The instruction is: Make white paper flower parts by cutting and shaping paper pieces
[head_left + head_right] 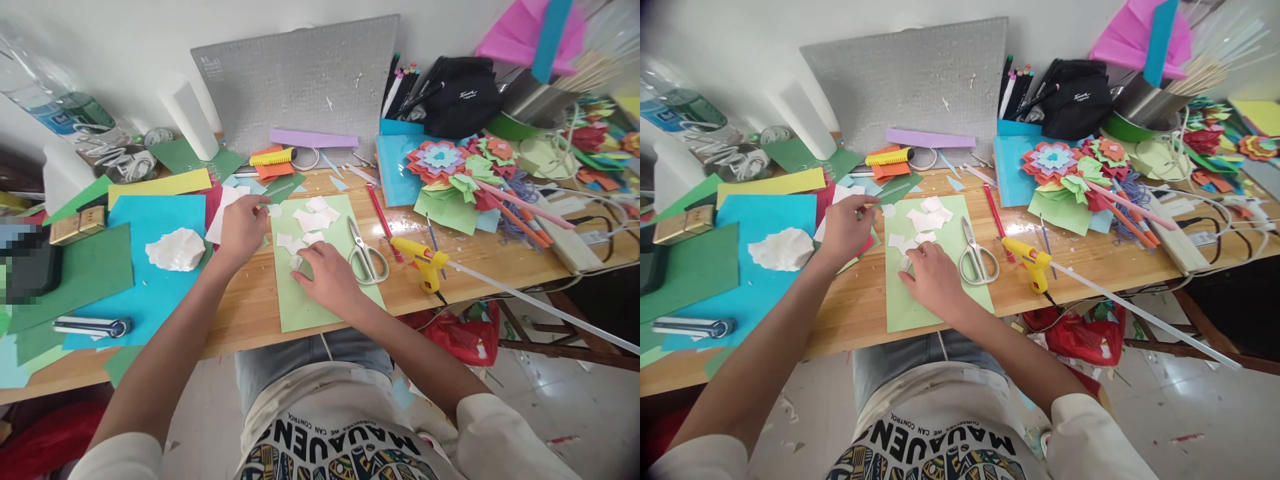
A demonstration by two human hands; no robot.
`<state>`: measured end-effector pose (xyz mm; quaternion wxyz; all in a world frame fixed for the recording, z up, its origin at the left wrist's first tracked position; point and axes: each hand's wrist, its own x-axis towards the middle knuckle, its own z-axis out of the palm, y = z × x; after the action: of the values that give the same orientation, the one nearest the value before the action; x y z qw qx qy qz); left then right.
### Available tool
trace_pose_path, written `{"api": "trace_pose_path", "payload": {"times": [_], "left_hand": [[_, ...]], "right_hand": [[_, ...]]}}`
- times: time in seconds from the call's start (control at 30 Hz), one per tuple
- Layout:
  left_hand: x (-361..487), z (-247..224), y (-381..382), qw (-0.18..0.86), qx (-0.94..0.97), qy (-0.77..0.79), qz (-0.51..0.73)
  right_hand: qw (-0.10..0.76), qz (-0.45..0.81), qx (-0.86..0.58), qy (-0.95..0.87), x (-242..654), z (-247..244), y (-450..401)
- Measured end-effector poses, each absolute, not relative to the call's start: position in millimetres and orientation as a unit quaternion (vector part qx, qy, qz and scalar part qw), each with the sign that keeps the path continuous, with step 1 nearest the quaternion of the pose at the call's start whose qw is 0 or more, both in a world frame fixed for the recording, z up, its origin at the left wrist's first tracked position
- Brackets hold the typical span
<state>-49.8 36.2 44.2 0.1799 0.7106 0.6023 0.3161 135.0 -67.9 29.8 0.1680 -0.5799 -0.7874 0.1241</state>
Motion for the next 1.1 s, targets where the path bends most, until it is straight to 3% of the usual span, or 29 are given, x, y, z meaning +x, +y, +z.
{"api": "trace_pose_path", "payload": {"times": [0.13,0.2,0.27,0.37,0.5,0.8,1.0,1.1], "left_hand": [[-42.8,43.7,7.0,0.221,0.715,0.582,0.318],[-40.2,41.2,-2.9,0.239,0.701,0.582,0.337],[-38.4,40.5,-9.5,0.295,0.677,0.571,0.359],[-36.3,43.9,-14.9,0.459,0.637,0.503,0.362],[-34.1,49.2,-15.7,0.594,0.577,0.448,0.337],[-40.6,38.2,-8.2,0.622,0.508,0.469,0.368],[-40.5,38.6,-4.9,0.579,0.529,0.480,0.393],[-40.6,41.8,-5.2,0.569,0.549,0.461,0.403]], "right_hand": [[0.165,0.109,-0.571,-0.797,129.6,22.3,-65.9],[0.219,0.132,-0.561,-0.787,130.9,20.9,-65.9],[0.319,0.204,-0.563,-0.735,134.6,23.2,-63.6],[0.442,0.392,-0.557,-0.583,140.5,32.0,-53.6],[0.481,0.552,-0.522,-0.438,139.7,41.8,-37.6],[0.502,0.492,-0.540,-0.462,132.0,31.2,-31.6],[0.497,0.449,-0.545,-0.504,139.6,30.6,-29.9],[0.472,0.520,-0.528,-0.477,141.0,36.1,-29.5]]}}
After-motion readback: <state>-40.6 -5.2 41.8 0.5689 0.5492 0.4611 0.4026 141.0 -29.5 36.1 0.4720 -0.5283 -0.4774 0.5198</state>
